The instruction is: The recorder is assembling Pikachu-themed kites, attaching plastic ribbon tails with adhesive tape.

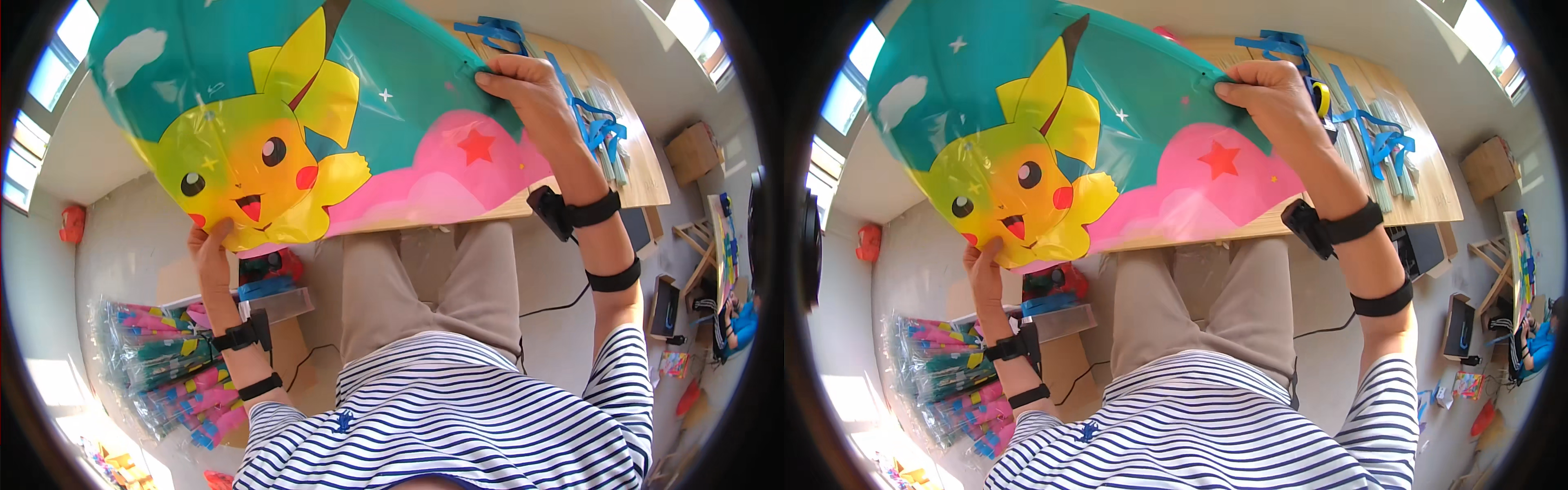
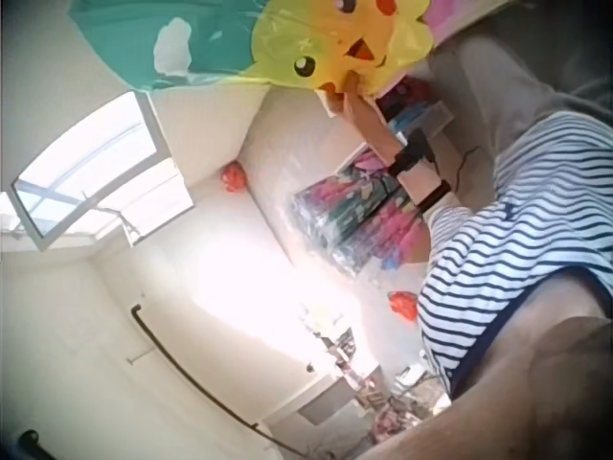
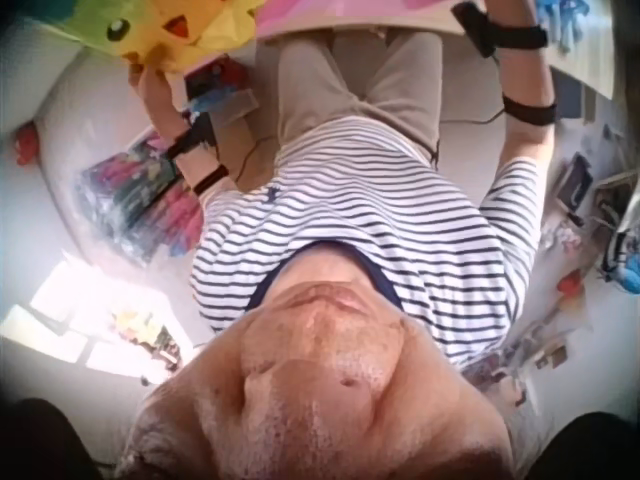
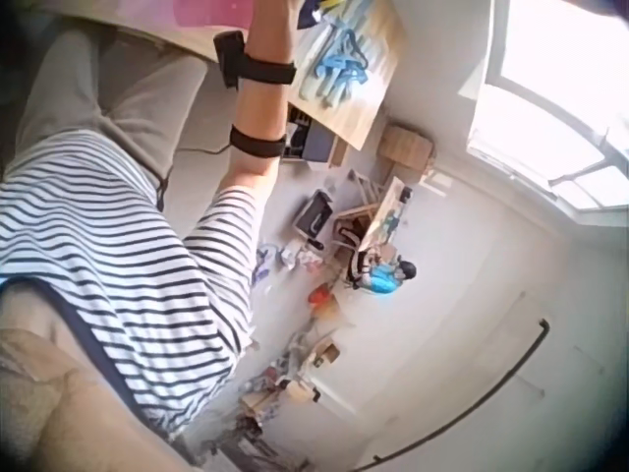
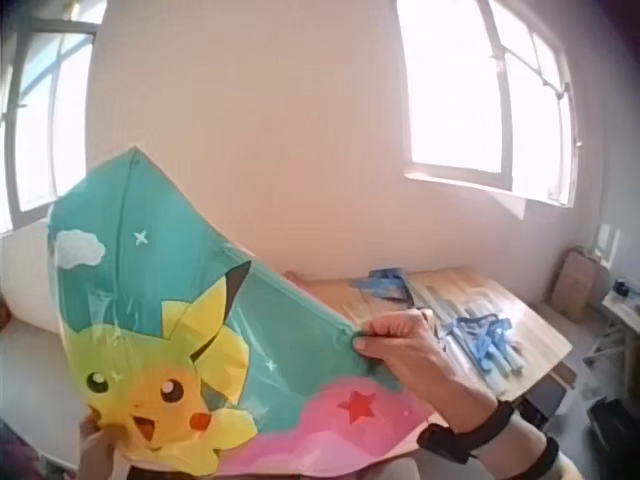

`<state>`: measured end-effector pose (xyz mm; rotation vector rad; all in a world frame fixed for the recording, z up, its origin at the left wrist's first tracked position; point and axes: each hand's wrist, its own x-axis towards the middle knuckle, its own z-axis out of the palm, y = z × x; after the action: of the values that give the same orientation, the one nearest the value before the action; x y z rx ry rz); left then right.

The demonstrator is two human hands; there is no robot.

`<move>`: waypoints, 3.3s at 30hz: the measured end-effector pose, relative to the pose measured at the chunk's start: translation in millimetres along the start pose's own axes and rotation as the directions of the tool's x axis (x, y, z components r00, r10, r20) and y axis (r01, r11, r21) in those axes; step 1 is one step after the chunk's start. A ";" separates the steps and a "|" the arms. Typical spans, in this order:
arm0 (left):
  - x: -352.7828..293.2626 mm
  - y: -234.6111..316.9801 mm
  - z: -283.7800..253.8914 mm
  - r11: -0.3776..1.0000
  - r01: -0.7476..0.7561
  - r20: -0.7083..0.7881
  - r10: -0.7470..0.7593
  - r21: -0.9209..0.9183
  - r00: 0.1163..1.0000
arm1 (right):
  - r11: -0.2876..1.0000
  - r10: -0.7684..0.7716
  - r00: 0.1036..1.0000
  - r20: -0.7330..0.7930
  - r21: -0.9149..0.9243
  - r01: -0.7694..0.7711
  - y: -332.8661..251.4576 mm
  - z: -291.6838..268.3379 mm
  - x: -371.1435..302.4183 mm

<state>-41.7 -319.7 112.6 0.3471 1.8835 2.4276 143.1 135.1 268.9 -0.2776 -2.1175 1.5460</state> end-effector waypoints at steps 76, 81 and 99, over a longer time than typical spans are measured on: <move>-82.7 -15.4 318.6 0.816 -0.393 0.588 0.083 0.423 0.804 | 0.955 -0.297 0.952 -0.069 -0.018 0.296 88.1 1.3 -82.2; -100.6 -12.3 294.4 0.871 -0.433 0.647 0.193 0.234 0.738 | 0.931 -0.306 0.952 0.004 0.212 0.298 36.6 41.8 -109.4; -124.6 34.0 246.3 0.901 0.354 0.420 -0.229 -0.250 0.878 | 0.800 0.292 0.934 0.206 0.482 -0.356 38.9 86.4 -184.1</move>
<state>133.8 -116.2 184.5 0.4355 1.2536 2.2067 252.0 -5.2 162.4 -0.3769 -1.7050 2.3183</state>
